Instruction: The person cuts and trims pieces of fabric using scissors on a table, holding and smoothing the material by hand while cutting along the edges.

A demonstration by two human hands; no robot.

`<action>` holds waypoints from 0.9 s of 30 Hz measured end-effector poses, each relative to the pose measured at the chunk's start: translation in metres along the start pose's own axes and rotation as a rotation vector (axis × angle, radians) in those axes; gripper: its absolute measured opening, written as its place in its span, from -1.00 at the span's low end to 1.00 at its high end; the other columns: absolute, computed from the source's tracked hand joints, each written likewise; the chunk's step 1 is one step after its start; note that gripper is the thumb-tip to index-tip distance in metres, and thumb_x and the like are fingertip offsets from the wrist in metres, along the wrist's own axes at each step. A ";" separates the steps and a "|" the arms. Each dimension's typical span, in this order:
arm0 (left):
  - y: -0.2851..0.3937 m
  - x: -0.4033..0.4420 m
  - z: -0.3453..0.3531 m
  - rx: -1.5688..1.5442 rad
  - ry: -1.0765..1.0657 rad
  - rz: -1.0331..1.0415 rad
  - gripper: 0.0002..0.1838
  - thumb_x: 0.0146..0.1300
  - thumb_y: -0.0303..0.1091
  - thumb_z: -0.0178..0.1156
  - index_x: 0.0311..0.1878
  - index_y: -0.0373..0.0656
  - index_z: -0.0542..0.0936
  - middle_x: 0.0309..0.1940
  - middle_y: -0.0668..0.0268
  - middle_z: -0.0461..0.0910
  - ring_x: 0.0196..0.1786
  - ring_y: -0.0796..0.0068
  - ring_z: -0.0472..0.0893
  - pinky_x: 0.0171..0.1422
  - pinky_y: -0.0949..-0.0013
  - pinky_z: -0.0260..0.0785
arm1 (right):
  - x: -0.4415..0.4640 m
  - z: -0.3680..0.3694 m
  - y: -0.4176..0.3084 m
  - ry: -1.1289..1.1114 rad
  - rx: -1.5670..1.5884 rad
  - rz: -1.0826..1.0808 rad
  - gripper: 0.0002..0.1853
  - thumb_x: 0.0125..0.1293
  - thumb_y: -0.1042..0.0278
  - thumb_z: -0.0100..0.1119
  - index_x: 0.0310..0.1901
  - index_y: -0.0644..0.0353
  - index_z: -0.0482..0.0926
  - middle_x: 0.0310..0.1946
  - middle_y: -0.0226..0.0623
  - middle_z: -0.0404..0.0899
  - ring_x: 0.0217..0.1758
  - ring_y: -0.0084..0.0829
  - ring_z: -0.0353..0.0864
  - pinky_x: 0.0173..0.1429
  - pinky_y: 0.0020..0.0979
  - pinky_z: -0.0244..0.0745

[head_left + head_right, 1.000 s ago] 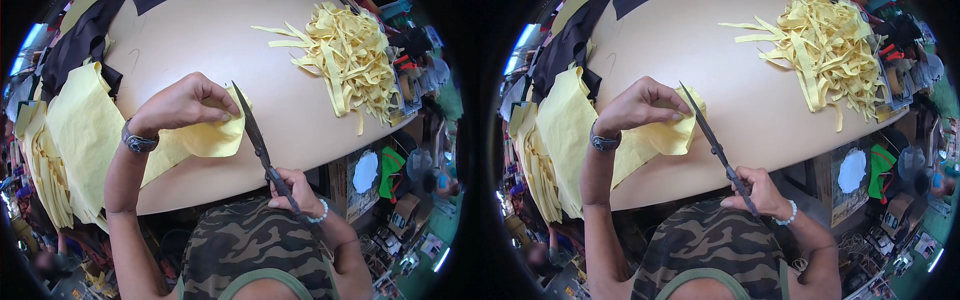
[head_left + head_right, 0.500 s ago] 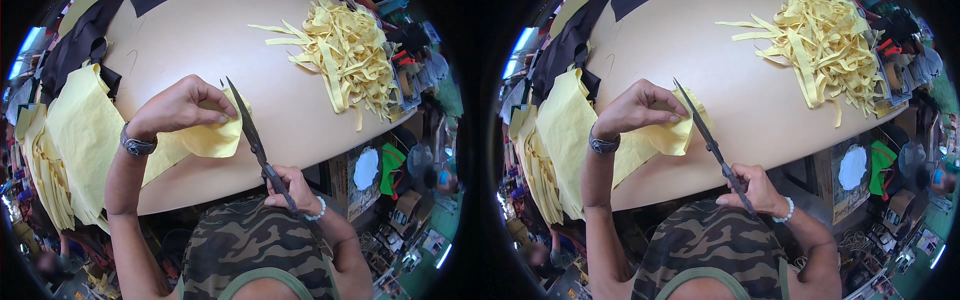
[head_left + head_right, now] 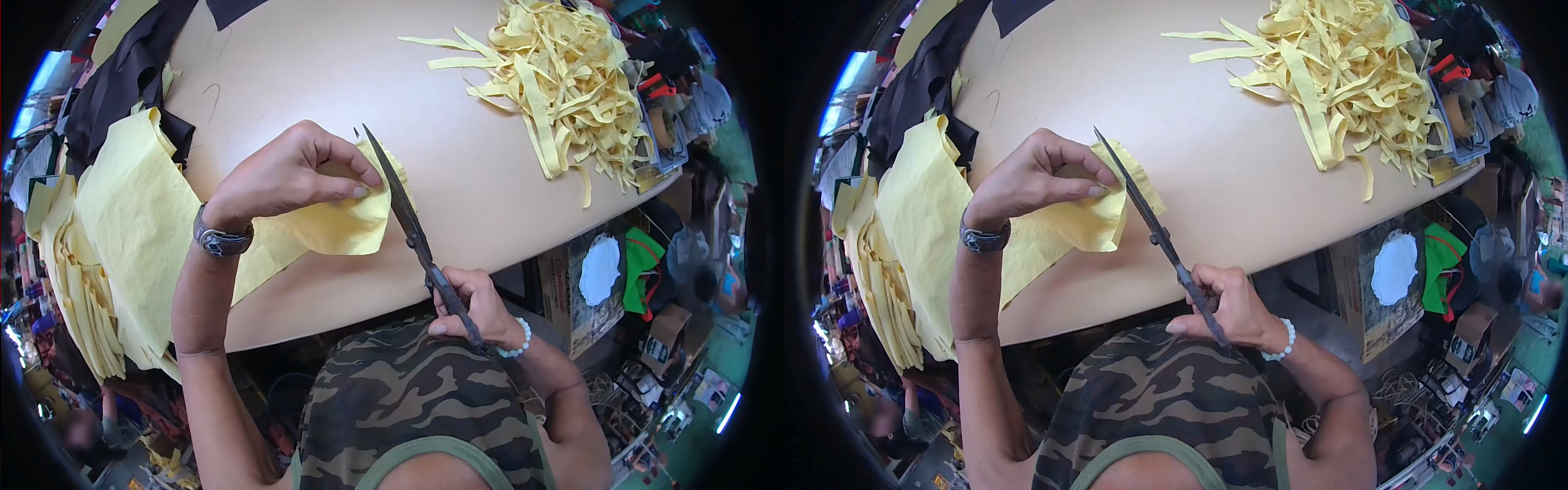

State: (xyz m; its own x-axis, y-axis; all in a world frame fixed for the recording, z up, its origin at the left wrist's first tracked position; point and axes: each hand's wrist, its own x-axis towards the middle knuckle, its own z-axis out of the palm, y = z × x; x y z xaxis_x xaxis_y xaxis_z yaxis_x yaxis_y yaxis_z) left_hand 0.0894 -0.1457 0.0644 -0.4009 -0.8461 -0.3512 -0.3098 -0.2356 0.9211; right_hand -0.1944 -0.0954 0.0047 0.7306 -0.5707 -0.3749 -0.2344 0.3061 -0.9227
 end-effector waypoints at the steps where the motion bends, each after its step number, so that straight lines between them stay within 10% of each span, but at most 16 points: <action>1: 0.000 0.000 0.000 0.003 0.000 0.006 -0.83 0.05 -0.57 0.24 -0.23 -0.31 0.63 -0.37 0.34 0.63 -0.32 0.68 0.54 -0.15 0.61 0.40 | 0.000 0.000 0.000 0.003 0.004 0.000 -0.55 -0.18 0.16 0.51 -0.54 0.24 0.38 -0.68 -0.51 0.38 -0.60 -0.76 0.31 -0.56 -0.65 0.22; 27: -0.004 0.003 0.008 -0.001 0.196 0.078 -0.79 -0.01 -0.50 0.32 -0.36 -0.22 0.45 -0.45 0.47 0.48 -0.29 0.75 0.44 -0.16 0.63 0.30 | -0.023 -0.012 0.020 -0.064 0.178 0.027 -0.55 -0.16 0.08 0.50 -0.53 0.22 0.42 -0.66 -0.53 0.39 -0.57 -0.75 0.30 -0.52 -0.66 0.18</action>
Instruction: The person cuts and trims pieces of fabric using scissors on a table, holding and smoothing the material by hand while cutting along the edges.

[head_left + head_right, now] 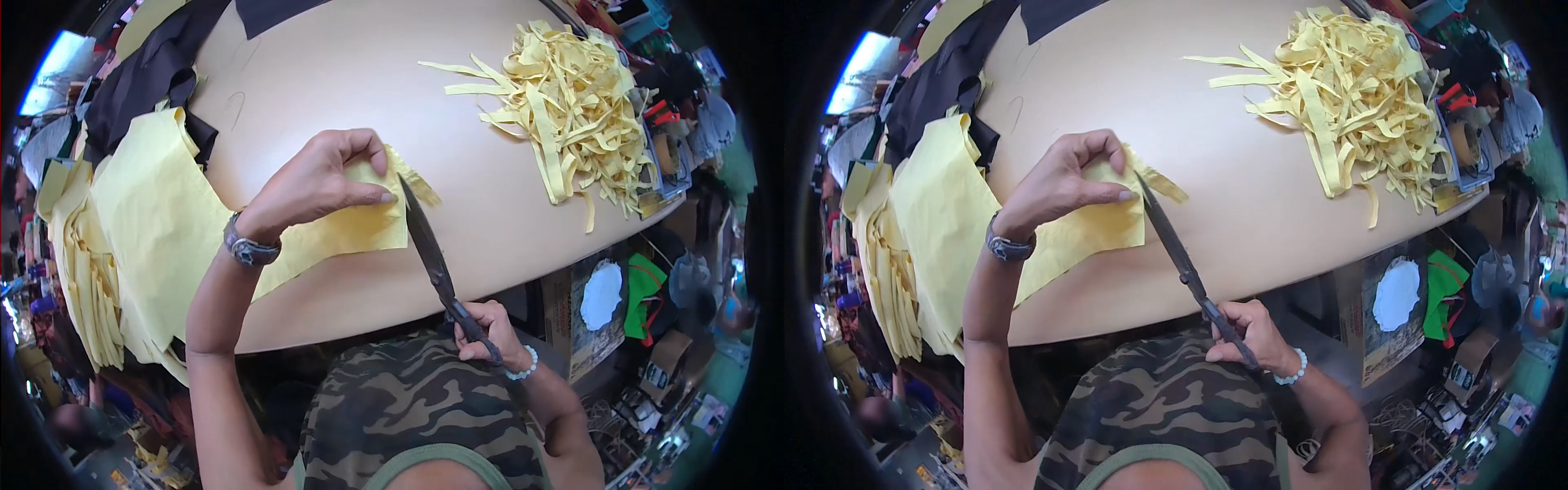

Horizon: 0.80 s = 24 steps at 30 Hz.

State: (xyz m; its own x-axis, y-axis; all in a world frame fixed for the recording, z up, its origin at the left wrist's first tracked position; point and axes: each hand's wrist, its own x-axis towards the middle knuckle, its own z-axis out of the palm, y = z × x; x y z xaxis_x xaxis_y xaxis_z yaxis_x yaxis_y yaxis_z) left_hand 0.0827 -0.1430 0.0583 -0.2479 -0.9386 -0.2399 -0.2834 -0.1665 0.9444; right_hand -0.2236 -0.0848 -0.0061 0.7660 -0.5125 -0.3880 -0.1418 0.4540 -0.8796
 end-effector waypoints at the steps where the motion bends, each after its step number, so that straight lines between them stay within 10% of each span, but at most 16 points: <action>1: -0.002 0.002 0.002 -0.024 -0.007 0.014 -0.75 -0.02 -0.49 0.33 -0.33 -0.19 0.42 -0.44 0.48 0.47 -0.28 0.75 0.44 -0.15 0.63 0.29 | -0.003 -0.003 0.002 0.002 -0.011 0.000 -0.56 -0.16 0.09 0.50 -0.54 0.22 0.42 -0.67 -0.53 0.39 -0.58 -0.76 0.30 -0.52 -0.67 0.16; 7: 0.002 0.007 0.006 -0.157 -0.092 -0.007 -0.27 -0.07 -0.47 0.35 0.23 -0.23 0.28 -0.30 0.30 0.56 -0.25 0.65 0.50 -0.13 0.56 0.37 | -0.016 -0.019 0.000 0.031 -0.115 -0.012 -0.58 -0.15 0.11 0.47 -0.57 0.20 0.42 -0.75 -0.55 0.34 -0.68 -0.76 0.26 -0.58 -0.68 0.10; 24: -0.003 0.010 0.010 -0.061 -0.079 -0.024 -0.34 -0.11 -0.43 0.35 0.15 -0.26 0.37 -0.31 0.31 0.56 -0.25 0.65 0.50 -0.07 0.54 0.35 | -0.017 -0.015 0.001 0.050 -0.195 -0.030 -0.61 -0.19 0.21 0.50 -0.60 0.19 0.41 -0.75 -0.55 0.34 -0.69 -0.76 0.25 -0.58 -0.66 0.10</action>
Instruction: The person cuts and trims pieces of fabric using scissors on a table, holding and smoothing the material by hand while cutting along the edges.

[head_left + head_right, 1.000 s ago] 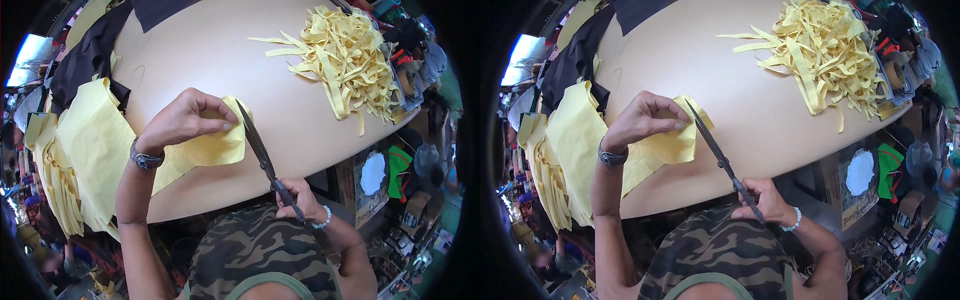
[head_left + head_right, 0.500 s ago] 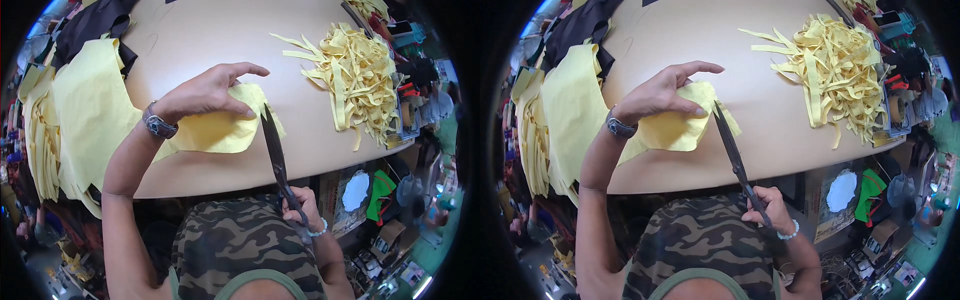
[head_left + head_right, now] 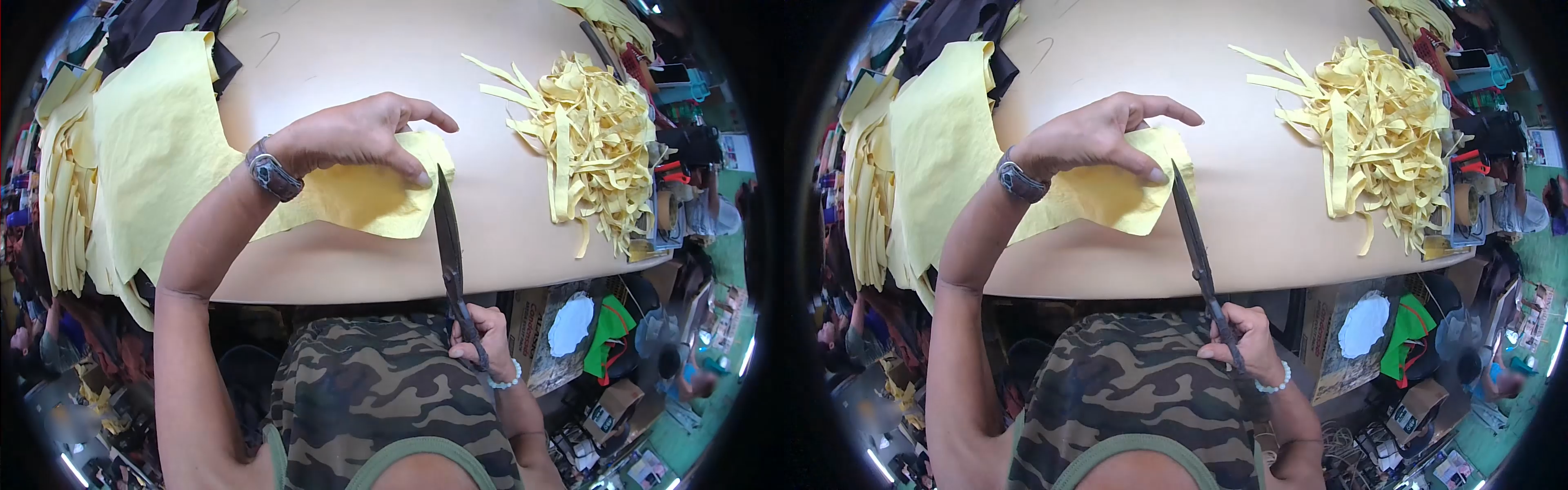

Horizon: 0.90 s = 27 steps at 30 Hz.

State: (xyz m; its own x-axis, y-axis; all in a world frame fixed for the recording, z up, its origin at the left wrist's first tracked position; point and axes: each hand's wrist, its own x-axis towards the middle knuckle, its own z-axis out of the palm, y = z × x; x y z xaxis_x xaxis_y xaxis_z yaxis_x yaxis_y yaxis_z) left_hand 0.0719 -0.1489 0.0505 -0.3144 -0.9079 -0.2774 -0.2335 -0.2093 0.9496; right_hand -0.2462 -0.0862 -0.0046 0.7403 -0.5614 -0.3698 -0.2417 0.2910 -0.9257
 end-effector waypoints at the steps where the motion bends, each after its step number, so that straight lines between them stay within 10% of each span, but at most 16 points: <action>1: -0.001 0.000 0.000 0.003 0.006 0.013 -0.34 -0.11 -0.43 0.35 0.15 -0.26 0.37 -0.30 0.31 0.56 -0.24 0.65 0.50 -0.07 0.53 0.35 | 0.000 0.000 0.000 0.000 -0.008 -0.002 -0.61 -0.19 0.22 0.50 -0.60 0.19 0.41 -0.75 -0.55 0.34 -0.68 -0.76 0.25 -0.58 -0.66 0.09; 27: -0.001 -0.003 0.001 0.030 -0.003 0.021 -0.31 -0.12 -0.40 0.37 0.16 -0.25 0.36 -0.33 0.29 0.56 -0.30 0.62 0.51 -0.14 0.53 0.37 | 0.000 0.009 -0.002 0.062 -0.242 -0.025 -0.63 -0.12 0.26 0.48 -0.66 0.18 0.39 -0.80 -0.52 0.27 -0.72 -0.70 0.21 -0.62 -0.59 0.11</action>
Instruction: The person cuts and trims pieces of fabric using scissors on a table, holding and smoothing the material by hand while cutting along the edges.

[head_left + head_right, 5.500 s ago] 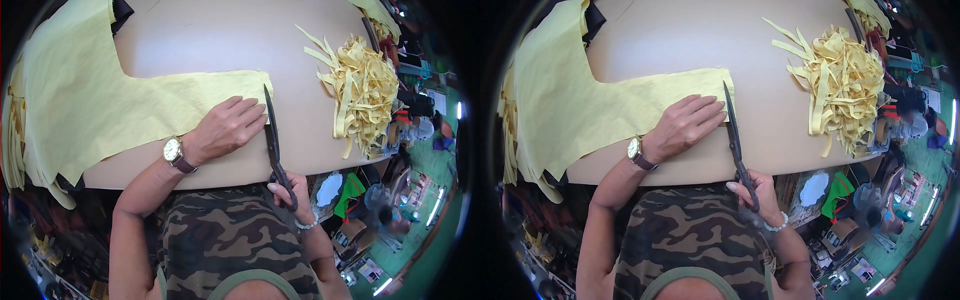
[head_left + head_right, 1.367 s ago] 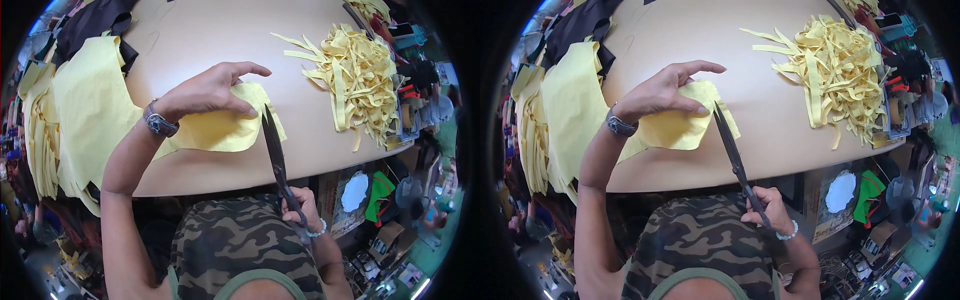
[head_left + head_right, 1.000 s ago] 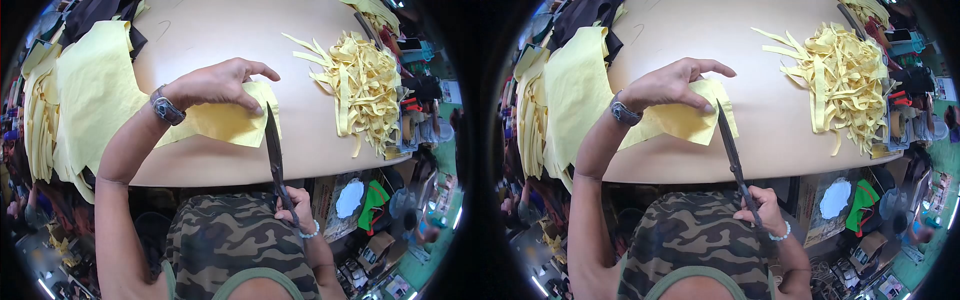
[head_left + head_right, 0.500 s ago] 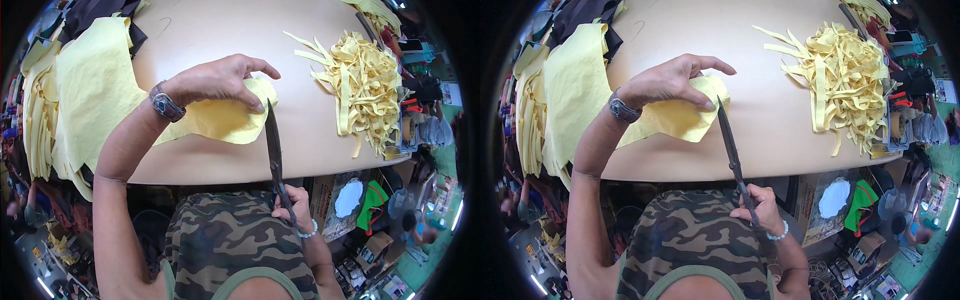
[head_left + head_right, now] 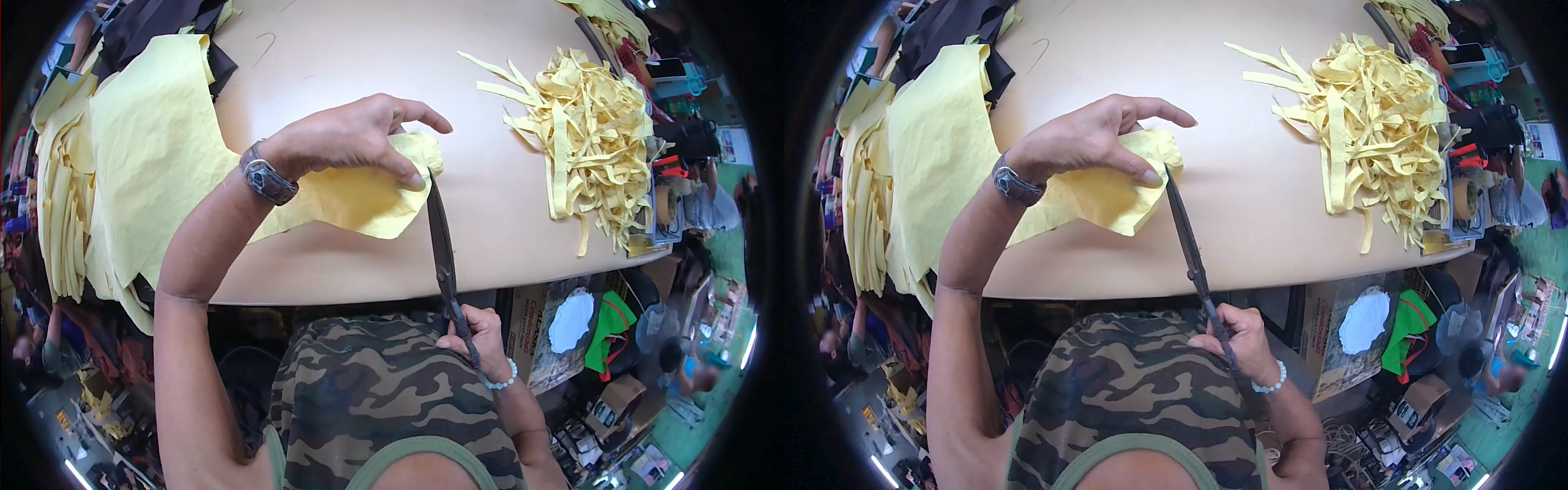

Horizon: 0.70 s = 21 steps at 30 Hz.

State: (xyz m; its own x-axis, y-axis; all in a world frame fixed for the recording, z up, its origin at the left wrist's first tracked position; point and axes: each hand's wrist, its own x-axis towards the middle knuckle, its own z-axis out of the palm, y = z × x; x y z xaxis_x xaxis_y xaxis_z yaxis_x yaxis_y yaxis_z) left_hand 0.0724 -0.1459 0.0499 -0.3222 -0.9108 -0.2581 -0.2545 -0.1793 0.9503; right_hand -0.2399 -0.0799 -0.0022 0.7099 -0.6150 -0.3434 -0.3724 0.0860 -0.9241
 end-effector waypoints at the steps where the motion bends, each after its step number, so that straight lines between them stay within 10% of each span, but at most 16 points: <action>1: -0.001 0.000 0.000 0.020 0.003 0.004 -0.31 -0.12 -0.40 0.37 0.16 -0.26 0.36 -0.34 0.29 0.56 -0.30 0.63 0.51 -0.14 0.54 0.37 | 0.000 0.001 0.000 0.005 -0.007 0.005 -0.62 -0.12 0.25 0.48 -0.65 0.18 0.39 -0.80 -0.52 0.27 -0.72 -0.70 0.21 -0.61 -0.60 0.11; 21: 0.008 -0.008 0.007 -0.024 0.008 -0.048 -0.28 -0.15 -0.37 0.37 0.16 -0.26 0.35 -0.52 0.34 0.49 -0.48 0.57 0.47 -0.31 0.51 0.34 | 0.013 0.007 -0.009 0.025 0.025 -0.040 -0.61 -0.12 0.22 0.48 -0.66 0.17 0.38 -0.80 -0.55 0.24 -0.72 -0.72 0.17 -0.62 -0.61 0.05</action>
State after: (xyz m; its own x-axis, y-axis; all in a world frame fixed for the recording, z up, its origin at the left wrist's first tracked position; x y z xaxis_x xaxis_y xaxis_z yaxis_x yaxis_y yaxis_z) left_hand 0.0665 -0.1372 0.0582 -0.3029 -0.9038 -0.3024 -0.2476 -0.2317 0.9407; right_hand -0.2235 -0.0828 0.0003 0.7085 -0.6377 -0.3023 -0.3291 0.0804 -0.9409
